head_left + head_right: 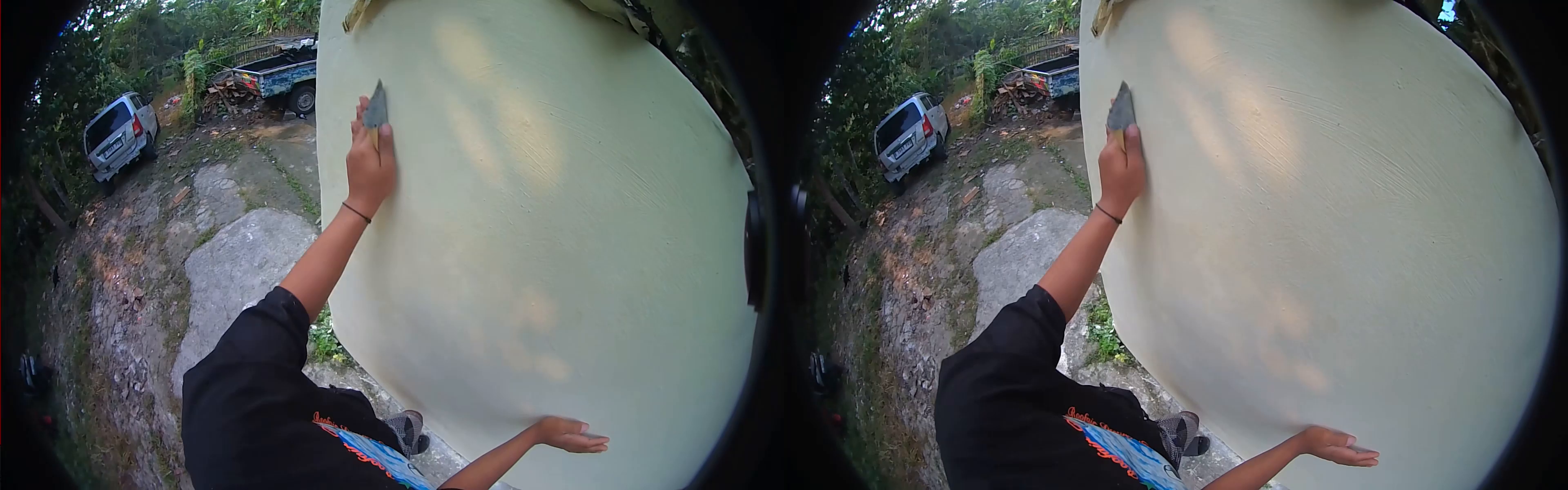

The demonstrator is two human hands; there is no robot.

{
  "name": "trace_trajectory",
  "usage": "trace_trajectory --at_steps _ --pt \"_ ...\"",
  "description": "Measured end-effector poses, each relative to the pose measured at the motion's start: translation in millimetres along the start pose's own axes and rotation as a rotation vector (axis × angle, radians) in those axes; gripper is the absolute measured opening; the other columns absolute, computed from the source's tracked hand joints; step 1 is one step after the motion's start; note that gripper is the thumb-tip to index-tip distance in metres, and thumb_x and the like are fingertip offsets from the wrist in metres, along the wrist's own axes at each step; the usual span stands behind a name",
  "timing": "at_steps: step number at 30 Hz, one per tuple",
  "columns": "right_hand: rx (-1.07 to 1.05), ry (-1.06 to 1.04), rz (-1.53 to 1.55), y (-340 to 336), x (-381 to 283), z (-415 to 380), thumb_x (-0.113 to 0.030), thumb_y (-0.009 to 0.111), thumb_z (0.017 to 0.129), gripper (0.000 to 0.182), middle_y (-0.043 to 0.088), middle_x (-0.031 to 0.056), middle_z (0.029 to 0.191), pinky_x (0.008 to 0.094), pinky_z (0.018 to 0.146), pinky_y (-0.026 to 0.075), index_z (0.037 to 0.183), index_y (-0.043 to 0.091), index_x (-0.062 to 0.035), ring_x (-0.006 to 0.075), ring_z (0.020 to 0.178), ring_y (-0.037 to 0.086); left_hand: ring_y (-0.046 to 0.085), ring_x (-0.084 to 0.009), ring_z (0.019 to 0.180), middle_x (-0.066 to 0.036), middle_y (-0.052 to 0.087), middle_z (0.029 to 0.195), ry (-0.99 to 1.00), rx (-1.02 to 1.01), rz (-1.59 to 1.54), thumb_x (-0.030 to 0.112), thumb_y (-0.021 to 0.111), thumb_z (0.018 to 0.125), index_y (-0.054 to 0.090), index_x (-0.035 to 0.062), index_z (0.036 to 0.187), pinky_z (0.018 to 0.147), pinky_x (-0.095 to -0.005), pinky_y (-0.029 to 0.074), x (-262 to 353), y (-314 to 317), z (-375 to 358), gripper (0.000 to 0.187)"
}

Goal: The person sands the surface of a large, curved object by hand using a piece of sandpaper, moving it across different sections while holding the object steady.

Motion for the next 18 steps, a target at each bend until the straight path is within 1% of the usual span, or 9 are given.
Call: trace_trajectory --at_steps 2,3,7,8,10,12,15,17,18 --pt "0.000 -0.005 0.012 1 0 0 -0.028 0.027 0.102 0.052 0.014 0.0223 0.152 0.0432 0.113 0.022 0.143 0.025 0.0037 0.0319 0.143 0.012 0.057 -0.0460 0.092 -0.029 0.060 0.099 -0.473 0.048 -0.012 0.032 0.036 0.100 0.053 -0.0097 0.110 0.084 -0.0459 0.045 -64 -17 53 0.047" --pt "0.006 -0.004 0.024 0 0 -1 -0.028 0.027 0.102 0.053 0.014 0.0221 0.152 0.0433 0.112 0.022 0.143 0.025 0.0038 0.0319 0.143 0.012 0.057 -0.0460 0.092 -0.029 0.060 0.099 -0.472 0.045 -0.006 0.032 0.036 0.100 0.053 -0.0097 0.110 0.084 -0.0459 0.045 -63 -14 48 0.047" --pt "0.019 0.042 0.023 -1 1 -3 -0.029 0.027 0.102 0.053 0.016 0.0219 0.151 0.0431 0.112 0.023 0.143 0.026 0.0037 0.0321 0.142 0.014 0.039 -0.0372 0.130 -0.026 0.041 0.139 0.090 0.138 -0.024 0.024 0.042 0.098 0.045 -0.0072 0.130 0.108 -0.0427 0.031 36 1 -43 0.045" --pt "0.018 0.013 0.000 -3 4 -4 -0.029 0.027 0.102 0.052 0.016 0.0218 0.151 0.0430 0.112 0.023 0.143 0.027 0.0035 0.0321 0.142 0.015 0.039 -0.0372 0.130 -0.026 0.041 0.139 0.096 0.142 -0.026 0.024 0.042 0.098 0.045 -0.0072 0.130 0.108 -0.0427 0.031 33 -4 -53 0.045" --pt "0.028 -0.017 -0.015 1 0 -3 -0.029 0.027 0.102 0.052 0.016 0.0217 0.151 0.0429 0.112 0.023 0.143 0.027 0.0033 0.0321 0.142 0.016 0.023 -0.0329 0.140 -0.019 0.027 0.150 0.245 -0.124 0.069 0.020 0.044 0.097 0.038 -0.0047 0.137 0.114 -0.0448 0.018 34 9 -59 0.048" --pt "0.024 -0.002 -0.014 -1 3 -2 -0.028 0.028 0.101 0.052 0.016 0.0217 0.151 0.0427 0.112 0.024 0.143 0.026 0.0029 0.0324 0.141 0.017 0.028 -0.0351 0.137 -0.020 0.032 0.148 0.141 0.034 0.053 0.022 0.039 0.099 0.041 -0.0048 0.135 0.113 -0.0456 0.020 4 -4 -9 0.045" --pt "0.005 0.013 -0.018 0 5 -2 -0.027 0.028 0.101 0.052 0.015 0.0215 0.151 0.0426 0.112 0.024 0.143 0.025 0.0030 0.0327 0.141 0.017 0.057 -0.0497 0.092 -0.031 0.061 0.098 -0.471 0.081 0.252 0.032 0.032 0.100 0.054 -0.0096 0.111 0.107 -0.0423 0.032 -78 -27 66 0.048" --pt "0.002 0.017 0.006 0 4 -3 -0.027 0.029 0.101 0.052 0.015 0.0213 0.151 0.0428 0.112 0.024 0.143 0.025 0.0030 0.0327 0.141 0.017 0.053 -0.0465 0.109 -0.032 0.055 0.116 -0.549 0.045 0.102 0.033 0.033 0.100 0.049 -0.0103 0.121 0.107 -0.0416 0.032 -71 -20 58 0.051" --pt "0.009 0.020 0.036 0 4 -3 -0.027 0.029 0.101 0.052 0.015 0.0211 0.151 0.0430 0.112 0.024 0.143 0.025 0.0030 0.0326 0.141 0.018 0.047 -0.0439 0.118 -0.031 0.049 0.125 -0.370 0.029 0.086 0.031 0.036 0.100 0.045 -0.0097 0.126 0.108 -0.0416 0.031 -52 -8 38 0.050"
Point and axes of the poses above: each hand's wrist, its own z-axis towards the middle knuckle, its own y-axis out of the palm, x = y × z, the point moved 9 cm from there along z, towards the middle knuckle
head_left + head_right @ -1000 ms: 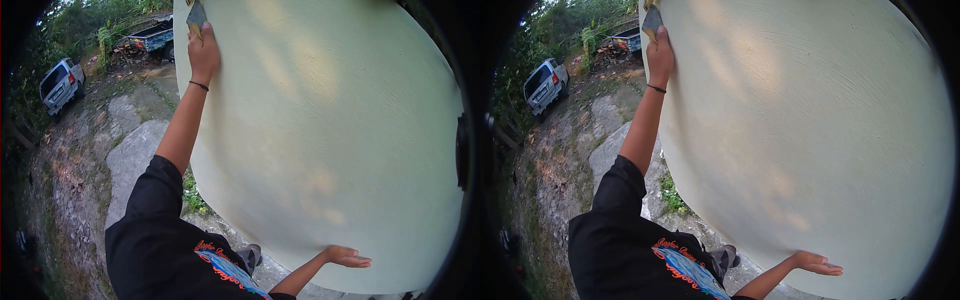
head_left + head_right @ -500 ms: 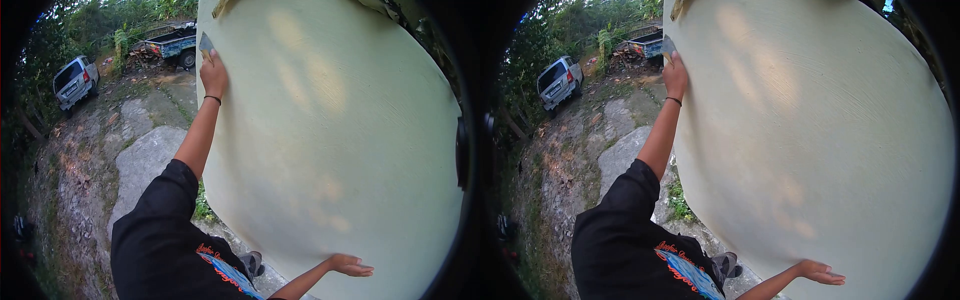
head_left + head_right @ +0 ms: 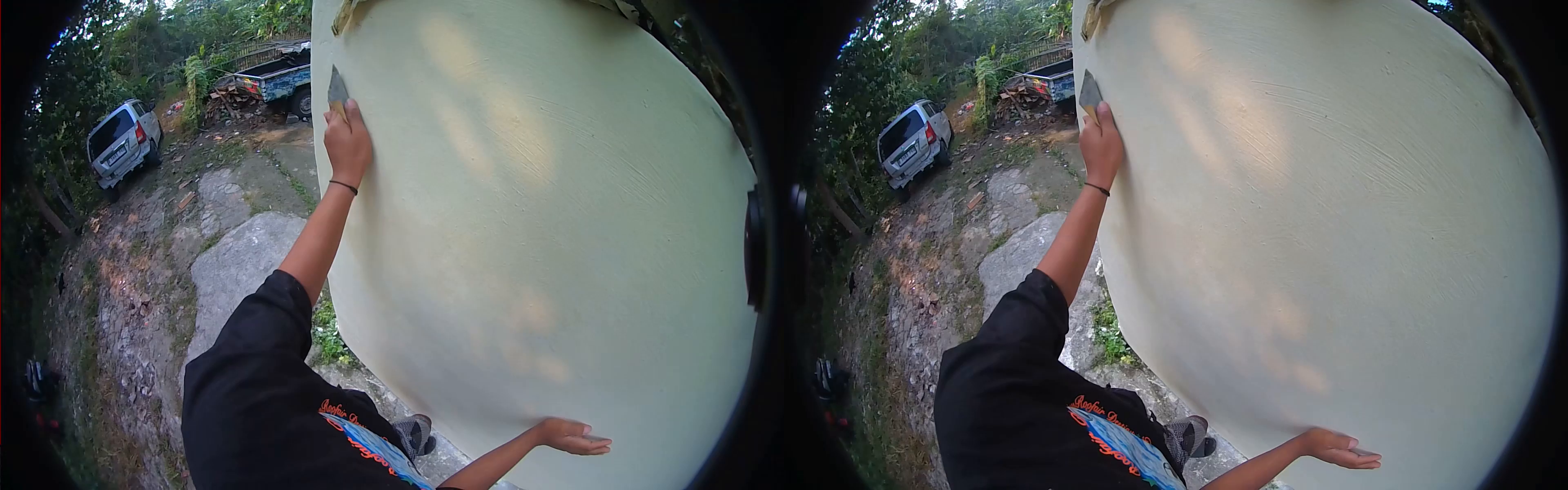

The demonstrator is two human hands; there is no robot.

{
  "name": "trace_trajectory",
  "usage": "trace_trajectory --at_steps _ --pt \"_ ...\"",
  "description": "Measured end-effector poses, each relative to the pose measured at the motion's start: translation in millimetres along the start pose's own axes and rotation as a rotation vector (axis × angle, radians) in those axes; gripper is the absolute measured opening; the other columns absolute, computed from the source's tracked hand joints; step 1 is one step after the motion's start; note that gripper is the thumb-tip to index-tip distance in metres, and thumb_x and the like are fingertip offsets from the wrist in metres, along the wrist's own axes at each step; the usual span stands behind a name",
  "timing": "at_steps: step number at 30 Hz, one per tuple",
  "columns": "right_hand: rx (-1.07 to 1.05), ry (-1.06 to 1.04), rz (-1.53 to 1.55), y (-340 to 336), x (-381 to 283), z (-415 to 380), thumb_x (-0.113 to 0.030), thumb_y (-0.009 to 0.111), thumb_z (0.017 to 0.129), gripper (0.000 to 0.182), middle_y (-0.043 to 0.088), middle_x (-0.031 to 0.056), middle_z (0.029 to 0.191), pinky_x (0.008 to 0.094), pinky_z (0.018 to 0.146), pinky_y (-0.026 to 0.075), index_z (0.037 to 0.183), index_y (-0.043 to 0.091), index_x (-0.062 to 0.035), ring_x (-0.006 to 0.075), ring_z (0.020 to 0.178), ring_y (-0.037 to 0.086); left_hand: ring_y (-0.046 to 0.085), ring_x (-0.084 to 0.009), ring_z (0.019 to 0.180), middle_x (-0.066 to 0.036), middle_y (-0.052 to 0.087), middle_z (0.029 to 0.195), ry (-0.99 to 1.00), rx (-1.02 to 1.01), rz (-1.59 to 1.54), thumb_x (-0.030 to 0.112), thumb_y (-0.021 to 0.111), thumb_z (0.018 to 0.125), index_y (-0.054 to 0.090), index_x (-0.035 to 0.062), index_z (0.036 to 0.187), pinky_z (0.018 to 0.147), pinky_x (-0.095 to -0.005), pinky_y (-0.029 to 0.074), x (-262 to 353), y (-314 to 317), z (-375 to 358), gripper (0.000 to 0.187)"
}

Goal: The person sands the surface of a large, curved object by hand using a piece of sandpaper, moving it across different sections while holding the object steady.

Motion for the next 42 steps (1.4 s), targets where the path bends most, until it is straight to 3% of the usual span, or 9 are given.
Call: trace_trajectory --at_steps 6,10,18,20,22,29,31,36,42 --pt "-0.006 -0.012 -0.031 -1 -2 1 -0.026 0.029 0.100 0.051 0.014 0.0215 0.151 0.0438 0.112 0.024 0.142 0.027 0.0031 0.0330 0.141 0.018 0.030 -0.0365 0.136 -0.024 0.031 0.146 0.705 -0.048 -0.009 0.019 0.044 0.097 0.034 -0.0070 0.138 0.113 -0.0434 0.021 44 2 -91 0.050" --pt "-0.010 0.028 0.005 -1 2 0 -0.027 0.029 0.101 0.051 0.015 0.0218 0.151 0.0434 0.112 0.024 0.142 0.027 0.0031 0.0328 0.141 0.017 0.059 -0.0492 0.075 -0.027 0.063 0.077 0.045 0.229 0.230 0.035 0.033 0.100 0.058 -0.0108 0.092 0.076 -0.0511 0.047 -27 -23 53 0.053" --pt "0.000 0.049 0.025 -1 0 1 -0.031 0.029 0.101 0.053 0.015 0.0224 0.151 0.0434 0.112 0.022 0.142 0.027 0.0021 0.0323 0.142 0.014 0.023 -0.0360 0.140 -0.023 0.027 0.149 0.541 -0.097 -0.128 0.019 0.041 0.098 0.034 -0.0076 0.138 0.111 -0.0369 0.024 21 5 -106 0.048" --pt "-0.005 0.031 0.026 0 2 2 -0.033 0.028 0.101 0.054 0.015 0.0226 0.151 0.0434 0.112 0.022 0.143 0.026 0.0018 0.0319 0.142 0.014 0.027 -0.0375 0.137 -0.024 0.031 0.146 0.590 -0.024 -0.144 0.021 0.040 0.099 0.035 -0.0072 0.137 0.109 -0.0362 0.029 17 -2 -70 0.047" --pt "-0.005 0.029 0.022 0 3 1 -0.034 0.028 0.101 0.056 0.015 0.0227 0.151 0.0433 0.112 0.022 0.144 0.025 0.0014 0.0316 0.143 0.013 0.047 -0.0455 0.118 -0.031 0.054 0.121 -0.054 -0.191 -0.078 0.029 0.037 0.100 0.054 -0.0093 0.116 0.098 -0.0397 0.040 -18 -1 -7 0.045" --pt "-0.106 0.207 -0.081 17 -22 15 -0.045 0.019 0.100 0.066 0.001 0.0242 0.154 0.0475 0.114 0.004 0.149 0.011 -0.0015 0.0356 0.144 -0.002 0.044 -0.0382 0.127 -0.030 0.045 0.134 0.402 0.151 -0.131 0.028 0.040 0.099 0.041 -0.0090 0.132 0.104 -0.0385 0.034 19 -3 -77 0.049" --pt "-0.131 -0.073 -0.099 30 -90 39 -0.047 0.021 0.099 0.066 0.002 0.0228 0.155 0.0529 0.112 0.000 0.150 0.012 -0.0059 0.0347 0.144 -0.001 0.015 -0.0349 0.142 -0.023 0.017 0.152 0.467 -0.194 -0.182 0.019 0.042 0.097 0.023 -0.0061 0.144 0.115 -0.0418 0.010 26 14 -134 0.056" --pt "-0.122 -0.939 0.004 44 -285 79 -0.048 0.035 0.096 0.057 0.016 0.0087 0.156 0.0499 0.114 -0.004 0.146 0.033 -0.0203 0.0249 0.145 0.009 0.019 -0.0329 0.142 -0.018 0.019 0.153 0.758 -0.272 0.001 0.016 0.046 0.095 0.028 -0.0023 0.144 0.114 -0.0451 0.018 20 14 -141 0.055" --pt "-0.228 -1.291 0.046 54 -361 76 -0.047 0.046 0.090 0.053 0.029 0.0046 0.152 0.0456 0.117 -0.002 0.139 0.043 -0.0268 0.0206 0.142 0.022 0.033 -0.0394 0.134 -0.029 0.037 0.140 -0.055 -0.039 -0.221 0.033 0.036 0.100 0.036 -0.0085 0.136 0.106 -0.0339 0.031 -57 9 -9 0.054"
Point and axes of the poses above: each hand's wrist, its own z-axis towards the middle knuckle, its own y-axis out of the palm, x = y × z, the point moved 9 cm from there along z, towards the middle knuckle
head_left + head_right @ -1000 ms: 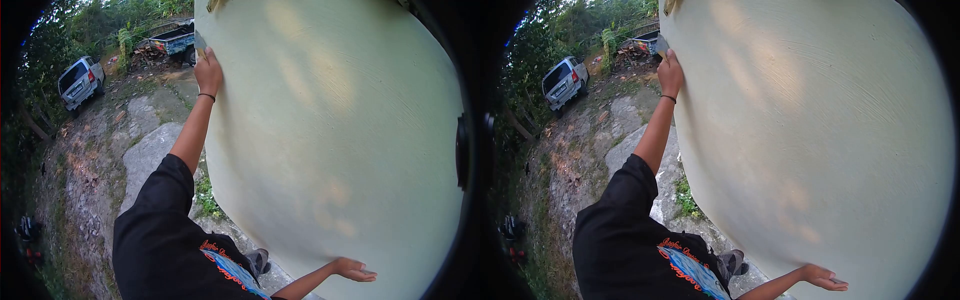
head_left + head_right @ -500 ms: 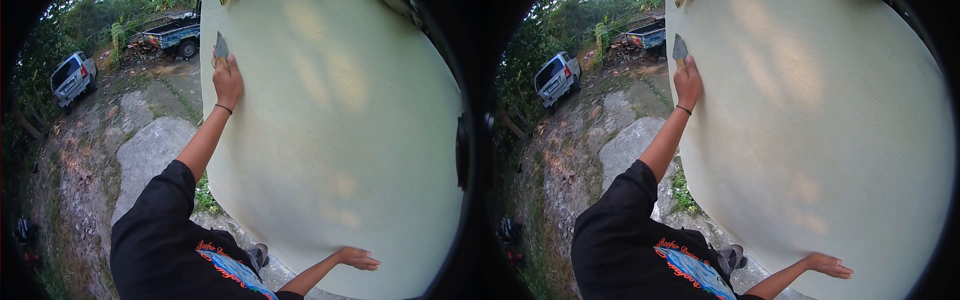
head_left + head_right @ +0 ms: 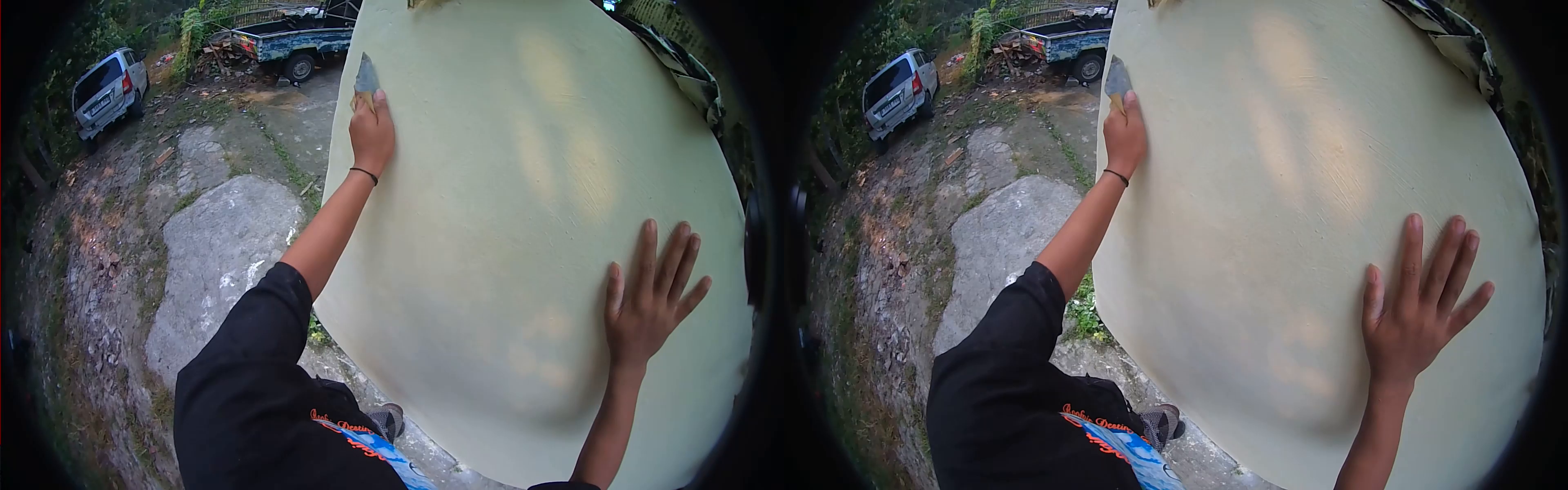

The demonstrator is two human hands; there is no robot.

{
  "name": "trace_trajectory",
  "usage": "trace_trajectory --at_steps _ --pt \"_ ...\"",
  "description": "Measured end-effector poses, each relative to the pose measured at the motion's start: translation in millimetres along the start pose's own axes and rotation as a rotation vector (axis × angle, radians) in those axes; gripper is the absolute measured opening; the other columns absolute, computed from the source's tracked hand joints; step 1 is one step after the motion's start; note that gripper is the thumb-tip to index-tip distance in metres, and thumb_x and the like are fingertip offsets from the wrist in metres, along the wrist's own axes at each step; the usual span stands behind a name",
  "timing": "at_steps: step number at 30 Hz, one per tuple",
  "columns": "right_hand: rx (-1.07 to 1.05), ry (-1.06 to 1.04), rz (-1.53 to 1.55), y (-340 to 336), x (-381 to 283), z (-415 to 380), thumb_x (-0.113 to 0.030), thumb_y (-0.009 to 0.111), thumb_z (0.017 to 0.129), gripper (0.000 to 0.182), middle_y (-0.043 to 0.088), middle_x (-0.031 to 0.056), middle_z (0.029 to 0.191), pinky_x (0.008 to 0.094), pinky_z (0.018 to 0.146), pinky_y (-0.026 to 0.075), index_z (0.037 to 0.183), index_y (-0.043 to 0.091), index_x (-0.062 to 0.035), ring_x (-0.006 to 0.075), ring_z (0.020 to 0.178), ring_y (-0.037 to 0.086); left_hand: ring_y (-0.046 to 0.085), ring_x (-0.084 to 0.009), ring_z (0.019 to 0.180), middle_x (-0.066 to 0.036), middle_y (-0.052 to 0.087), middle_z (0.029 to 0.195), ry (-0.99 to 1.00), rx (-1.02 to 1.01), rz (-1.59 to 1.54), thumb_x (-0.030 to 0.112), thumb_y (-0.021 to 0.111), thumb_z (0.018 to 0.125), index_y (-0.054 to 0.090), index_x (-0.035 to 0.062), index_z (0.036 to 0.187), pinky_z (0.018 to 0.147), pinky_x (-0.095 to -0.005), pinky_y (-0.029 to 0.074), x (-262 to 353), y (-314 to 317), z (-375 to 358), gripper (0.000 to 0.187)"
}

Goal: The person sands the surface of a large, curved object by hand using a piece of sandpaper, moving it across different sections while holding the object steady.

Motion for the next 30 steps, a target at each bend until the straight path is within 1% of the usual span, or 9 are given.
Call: trace_trajectory --at_steps 3,8,10,13,14,22,24,28,30 --pt "0.016 -0.001 0.005 -1 -2 -3 -0.042 0.049 0.089 0.051 0.033 0.0051 0.150 0.0452 0.118 0.004 0.137 0.046 -0.0258 0.0217 0.140 0.027 0.033 -0.0383 0.134 -0.028 0.037 0.141 0.358 0.186 -0.013 0.029 0.039 0.099 0.040 -0.0078 0.134 0.108 -0.0354 0.030 54 3 -74 0.051" --pt "0.016 0.004 -0.019 -1 0 -4 -0.036 0.051 0.088 0.046 0.040 0.0071 0.145 0.0452 0.118 0.012 0.132 0.051 -0.0246 0.0239 0.137 0.033 0.026 -0.0316 0.139 -0.017 0.032 0.148 0.812 -0.300 0.282 0.023 0.046 0.095 0.037 0.0006 0.141 0.113 -0.0456 0.022 50 27 -163 0.051" --pt "0.016 -0.007 -0.021 -2 -1 -3 -0.036 0.050 0.088 0.046 0.040 0.0066 0.145 0.0448 0.118 0.012 0.132 0.051 -0.0247 0.0235 0.137 0.033 0.025 -0.0297 0.140 -0.016 0.031 0.149 0.685 -0.181 0.164 0.025 0.045 0.096 0.045 -0.0019 0.133 0.113 -0.0433 0.024 40 6 -96 0.046" --pt "0.018 0.012 -0.023 2 1 -3 -0.037 0.050 0.088 0.046 0.040 0.0056 0.145 0.0437 0.118 0.012 0.132 0.051 -0.0250 0.0226 0.137 0.034 0.060 -0.0453 0.078 -0.028 0.062 0.087 0.074 0.083 0.211 0.028 0.042 0.099 0.052 -0.0108 0.109 0.071 -0.0484 0.049 -2 -23 15 0.042" --pt "0.032 0.010 -0.019 0 0 -4 -0.038 0.049 0.089 0.045 0.040 0.0052 0.145 0.0429 0.118 0.013 0.133 0.050 -0.0252 0.0220 0.137 0.034 0.058 -0.0461 0.096 -0.031 0.059 0.105 -0.057 0.034 0.205 0.029 0.041 0.099 0.049 -0.0106 0.117 0.079 -0.0459 0.048 -4 -23 24 0.044" --pt "0.066 -0.022 -0.035 2 -2 -3 -0.039 0.048 0.091 0.045 0.042 0.0044 0.144 0.0406 0.118 0.013 0.134 0.049 -0.0260 0.0204 0.136 0.035 0.022 -0.0316 0.141 -0.017 0.029 0.150 0.669 -0.225 0.230 0.019 0.045 0.095 0.037 -0.0002 0.140 0.113 -0.0455 0.020 37 17 -150 0.049" --pt "0.063 -0.010 -0.028 0 -2 -4 -0.039 0.048 0.091 0.044 0.042 0.0042 0.144 0.0404 0.118 0.014 0.134 0.049 -0.0263 0.0201 0.136 0.035 0.025 -0.0331 0.139 -0.017 0.031 0.149 0.564 -0.087 0.107 0.020 0.047 0.094 0.039 -0.0018 0.138 0.111 -0.0431 0.026 28 0 -94 0.050" --pt "0.065 -0.003 -0.018 2 -1 -4 -0.038 0.045 0.094 0.043 0.041 0.0004 0.145 0.0378 0.117 0.016 0.136 0.046 -0.0281 0.0160 0.136 0.034 0.061 -0.0404 0.069 -0.024 0.059 0.069 0.082 0.155 0.184 0.029 0.037 0.100 0.053 -0.0061 0.093 0.064 -0.0475 0.045 -3 -23 18 0.039" --pt "0.059 0.010 -0.015 4 0 -6 -0.039 0.047 0.092 0.043 0.042 0.0007 0.144 0.0377 0.117 0.016 0.134 0.048 -0.0289 0.0169 0.135 0.036 0.062 -0.0399 0.080 -0.026 0.060 0.083 -0.057 0.051 0.171 0.029 0.038 0.100 0.053 -0.0076 0.101 0.070 -0.0455 0.046 -2 -11 -11 0.040"
Point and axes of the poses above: each hand's wrist, its own z-axis towards the middle knuckle, its own y-axis out of the palm, x = y × z, the point moved 9 cm from there along z, towards the middle knuckle
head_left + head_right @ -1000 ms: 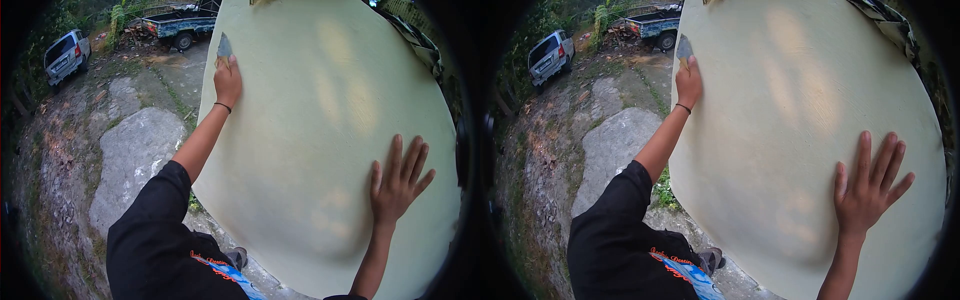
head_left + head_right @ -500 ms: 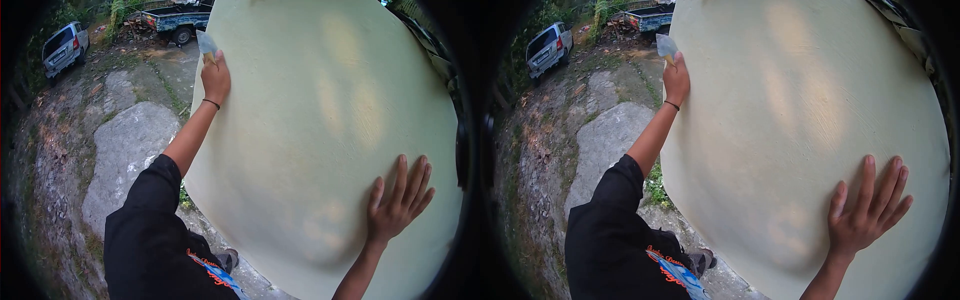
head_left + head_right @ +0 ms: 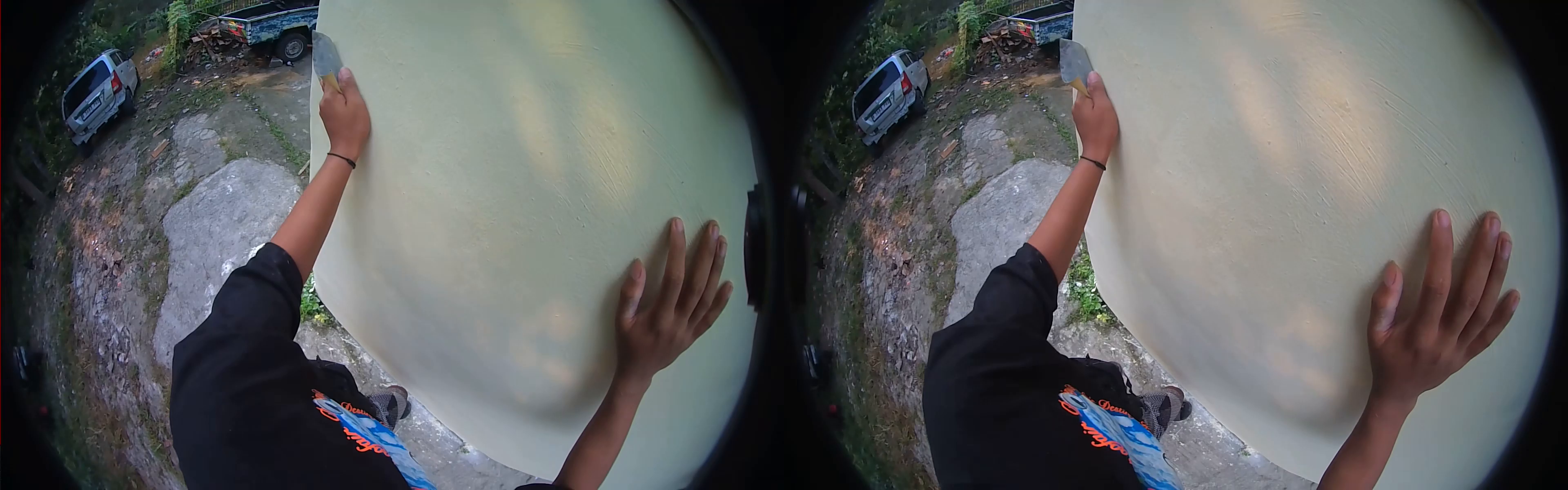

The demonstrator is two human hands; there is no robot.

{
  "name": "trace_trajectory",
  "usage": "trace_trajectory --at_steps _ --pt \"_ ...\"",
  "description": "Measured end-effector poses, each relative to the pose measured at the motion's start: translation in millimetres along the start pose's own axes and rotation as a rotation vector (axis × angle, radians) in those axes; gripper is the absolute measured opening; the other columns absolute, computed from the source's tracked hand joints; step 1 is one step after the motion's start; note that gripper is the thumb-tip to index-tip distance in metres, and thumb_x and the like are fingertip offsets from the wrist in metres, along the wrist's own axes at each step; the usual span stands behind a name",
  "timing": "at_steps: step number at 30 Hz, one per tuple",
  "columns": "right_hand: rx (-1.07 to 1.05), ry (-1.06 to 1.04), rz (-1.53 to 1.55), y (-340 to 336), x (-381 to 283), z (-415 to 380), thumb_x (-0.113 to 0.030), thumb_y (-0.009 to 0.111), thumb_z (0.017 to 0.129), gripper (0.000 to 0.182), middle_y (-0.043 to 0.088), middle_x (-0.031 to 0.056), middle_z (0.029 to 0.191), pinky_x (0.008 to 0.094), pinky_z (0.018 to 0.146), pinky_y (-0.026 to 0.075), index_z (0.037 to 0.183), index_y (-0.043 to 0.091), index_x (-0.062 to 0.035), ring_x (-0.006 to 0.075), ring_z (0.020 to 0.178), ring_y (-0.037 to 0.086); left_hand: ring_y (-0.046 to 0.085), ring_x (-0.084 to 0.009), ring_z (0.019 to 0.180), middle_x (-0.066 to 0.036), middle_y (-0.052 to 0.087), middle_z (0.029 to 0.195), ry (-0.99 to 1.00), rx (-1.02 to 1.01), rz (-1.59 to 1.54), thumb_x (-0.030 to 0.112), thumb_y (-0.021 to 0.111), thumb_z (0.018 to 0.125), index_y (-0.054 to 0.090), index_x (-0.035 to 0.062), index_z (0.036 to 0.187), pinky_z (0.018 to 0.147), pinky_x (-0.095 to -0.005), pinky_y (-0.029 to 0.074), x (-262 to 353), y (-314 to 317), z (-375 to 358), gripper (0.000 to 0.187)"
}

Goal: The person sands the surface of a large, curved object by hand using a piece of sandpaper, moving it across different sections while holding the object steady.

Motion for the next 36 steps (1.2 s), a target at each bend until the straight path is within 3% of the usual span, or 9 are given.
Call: trace_trajectory --at_steps 9,11,15,17,21,28,30,31,36 --pt "0.028 -0.015 0.011 -1 3 -1 -0.038 0.051 0.091 0.042 0.044 0.0006 0.143 0.0373 0.117 0.016 0.132 0.050 -0.0299 0.0166 0.134 0.037 0.014 -0.0353 0.142 -0.025 0.020 0.151 0.658 -0.157 -0.133 0.020 0.044 0.097 0.035 -0.0059 0.139 0.114 -0.0414 0.017 50 16 -103 0.050" --pt "0.028 -0.010 0.007 -1 4 0 -0.038 0.051 0.091 0.042 0.044 0.0004 0.143 0.0374 0.117 0.016 0.132 0.050 -0.0298 0.0166 0.134 0.037 0.064 -0.0377 0.082 -0.024 0.063 0.081 0.026 -0.139 -0.034 0.030 0.042 0.099 0.053 -0.0087 0.101 0.071 -0.0434 0.049 27 6 -16 0.040" --pt "0.018 0.008 0.017 0 3 -2 -0.038 0.051 0.091 0.042 0.044 0.0002 0.142 0.0376 0.117 0.016 0.132 0.051 -0.0299 0.0165 0.134 0.038 0.041 -0.0192 0.044 -0.009 0.046 0.048 0.207 0.187 -0.154 0.036 0.040 0.100 0.049 -0.0043 0.066 0.046 -0.0368 0.034 51 0 -14 0.054" --pt "0.032 0.006 0.021 0 3 -1 -0.038 0.051 0.090 0.042 0.044 0.0002 0.142 0.0376 0.117 0.016 0.132 0.051 -0.0299 0.0165 0.134 0.038 0.017 -0.0381 0.141 -0.026 0.024 0.148 0.572 -0.075 -0.205 0.018 0.043 0.097 0.040 -0.0083 0.134 0.114 -0.0428 0.019 84 11 -96 0.046" --pt "0.030 0.005 0.026 -3 4 -1 -0.038 0.051 0.090 0.041 0.045 0.0005 0.142 0.0377 0.118 0.016 0.131 0.052 -0.0295 0.0166 0.134 0.038 0.023 -0.0344 0.140 -0.021 0.030 0.148 0.848 -0.248 0.085 0.012 0.048 0.092 0.040 -0.0034 0.137 0.113 -0.0456 0.021 65 26 -167 0.048" --pt "0.025 0.017 0.027 -3 4 -1 -0.037 0.052 0.090 0.040 0.045 0.0014 0.142 0.0379 0.118 0.016 0.129 0.054 -0.0282 0.0175 0.134 0.038 0.033 -0.0190 0.042 -0.006 0.038 0.047 0.195 0.118 -0.201 0.033 0.042 0.100 0.043 -0.0002 0.068 0.044 -0.0376 0.029 68 11 -42 0.046" --pt "0.019 0.021 0.020 -2 3 -1 -0.037 0.052 0.090 0.040 0.045 0.0016 0.142 0.0380 0.118 0.016 0.128 0.054 -0.0281 0.0176 0.134 0.038 0.051 -0.0335 0.121 -0.025 0.053 0.126 0.679 0.180 -0.070 0.019 0.045 0.097 0.052 -0.0095 0.118 0.099 -0.0383 0.040 116 5 -115 0.036" --pt "0.026 0.018 0.019 -3 2 0 -0.037 0.052 0.090 0.040 0.045 0.0016 0.142 0.0380 0.118 0.016 0.128 0.054 -0.0281 0.0176 0.134 0.038 0.015 -0.0357 0.142 -0.024 0.022 0.150 0.708 -0.208 -0.124 0.012 0.050 0.092 0.036 -0.0069 0.138 0.115 -0.0444 0.014 107 29 -157 0.052" --pt "0.010 0.019 0.014 -2 3 -1 -0.038 0.053 0.089 0.040 0.045 0.0017 0.142 0.0383 0.118 0.016 0.128 0.054 -0.0284 0.0176 0.134 0.038 0.028 -0.0295 0.139 -0.015 0.034 0.148 0.911 -0.149 -0.018 0.013 0.048 0.091 0.042 0.0038 0.139 0.114 -0.0449 0.022 112 22 -131 0.049"
Point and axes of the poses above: each hand's wrist, its own z-axis towards the middle knuckle, its own y-axis out of the palm, x = y × z, the point moved 9 cm from there along z, towards the middle knuckle
